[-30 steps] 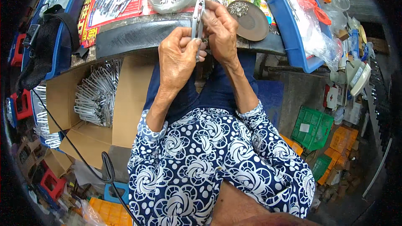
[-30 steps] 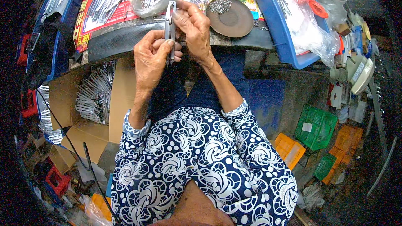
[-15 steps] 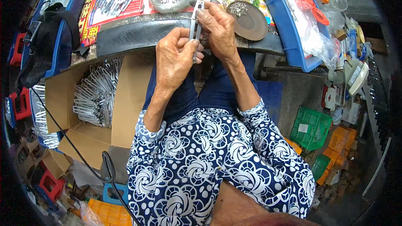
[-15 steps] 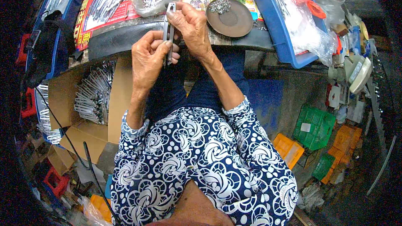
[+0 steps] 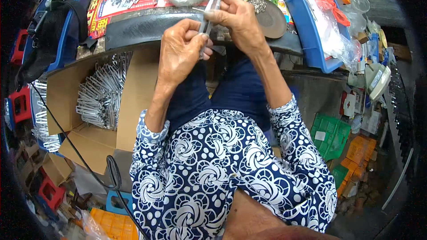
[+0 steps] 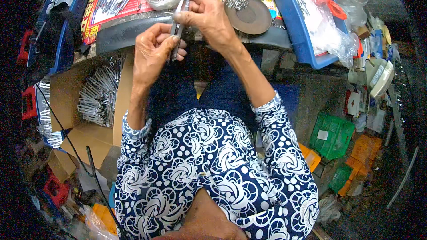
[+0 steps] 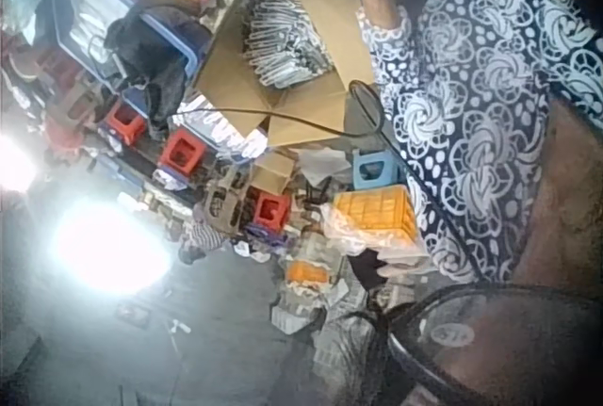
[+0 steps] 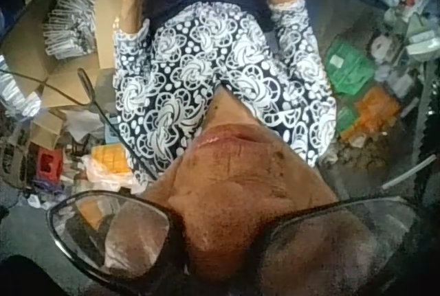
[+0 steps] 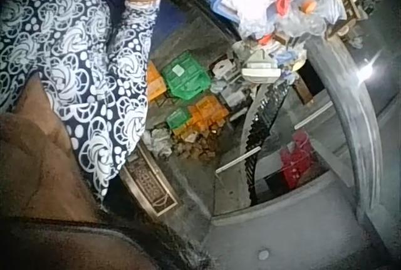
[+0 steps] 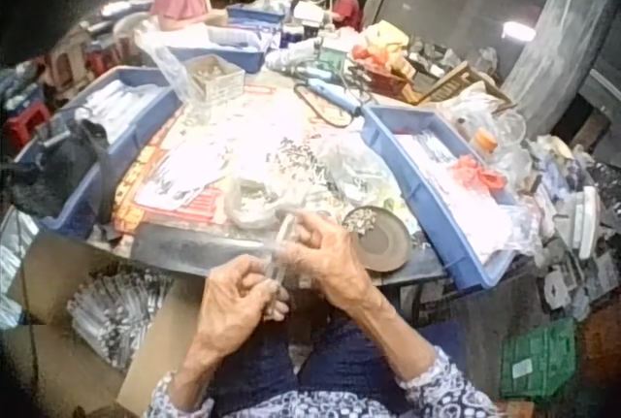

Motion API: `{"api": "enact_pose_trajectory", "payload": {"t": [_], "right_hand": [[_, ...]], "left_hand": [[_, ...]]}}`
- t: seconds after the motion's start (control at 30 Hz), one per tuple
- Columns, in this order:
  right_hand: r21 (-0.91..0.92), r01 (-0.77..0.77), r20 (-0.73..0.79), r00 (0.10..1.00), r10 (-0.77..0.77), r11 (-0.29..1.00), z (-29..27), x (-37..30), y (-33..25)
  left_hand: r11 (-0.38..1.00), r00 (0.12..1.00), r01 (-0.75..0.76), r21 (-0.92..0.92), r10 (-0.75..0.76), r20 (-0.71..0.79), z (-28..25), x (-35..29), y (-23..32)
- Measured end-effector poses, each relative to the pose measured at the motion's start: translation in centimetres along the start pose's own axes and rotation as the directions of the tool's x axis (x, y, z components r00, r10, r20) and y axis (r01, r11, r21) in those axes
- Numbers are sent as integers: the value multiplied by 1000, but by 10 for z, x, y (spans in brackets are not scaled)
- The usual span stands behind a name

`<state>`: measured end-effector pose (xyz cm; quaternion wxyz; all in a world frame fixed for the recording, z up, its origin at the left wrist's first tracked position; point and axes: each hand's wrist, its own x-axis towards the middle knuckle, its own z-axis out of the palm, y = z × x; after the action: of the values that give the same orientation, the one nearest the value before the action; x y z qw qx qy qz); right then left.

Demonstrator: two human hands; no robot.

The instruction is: The person assembles metal parts by picking up pins and inserting them into the joints of metal brackets by hand.

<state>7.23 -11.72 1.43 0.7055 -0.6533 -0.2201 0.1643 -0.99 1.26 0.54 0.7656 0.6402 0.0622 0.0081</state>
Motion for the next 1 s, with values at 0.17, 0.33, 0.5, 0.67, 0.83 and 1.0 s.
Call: {"api": "enact_pose_trajectory", "payload": {"t": [0.17,0.33,0.5,0.67,0.83,1.0], "right_hand": [[-26,-123,96,988,125,992,-6,5,6],[-114,-204,191,956,223,972,-11,13,-7],[26,-329,272,911,310,944,-12,28,-13],[4,-419,250,880,405,908,-15,35,-13],[-221,-224,205,941,270,949,-18,37,-3],[-162,-310,278,897,345,937,-23,39,-12]], "left_hand": [[1000,999,-10,-16,10,38,-9,3,1],[998,996,-7,-59,12,92,-14,8,-5],[992,980,51,-118,-27,195,-24,12,-6],[991,977,68,-117,-42,207,-25,17,-6],[990,990,19,-136,0,139,-17,20,-5],[997,994,35,-62,-29,102,-15,22,1]]}}
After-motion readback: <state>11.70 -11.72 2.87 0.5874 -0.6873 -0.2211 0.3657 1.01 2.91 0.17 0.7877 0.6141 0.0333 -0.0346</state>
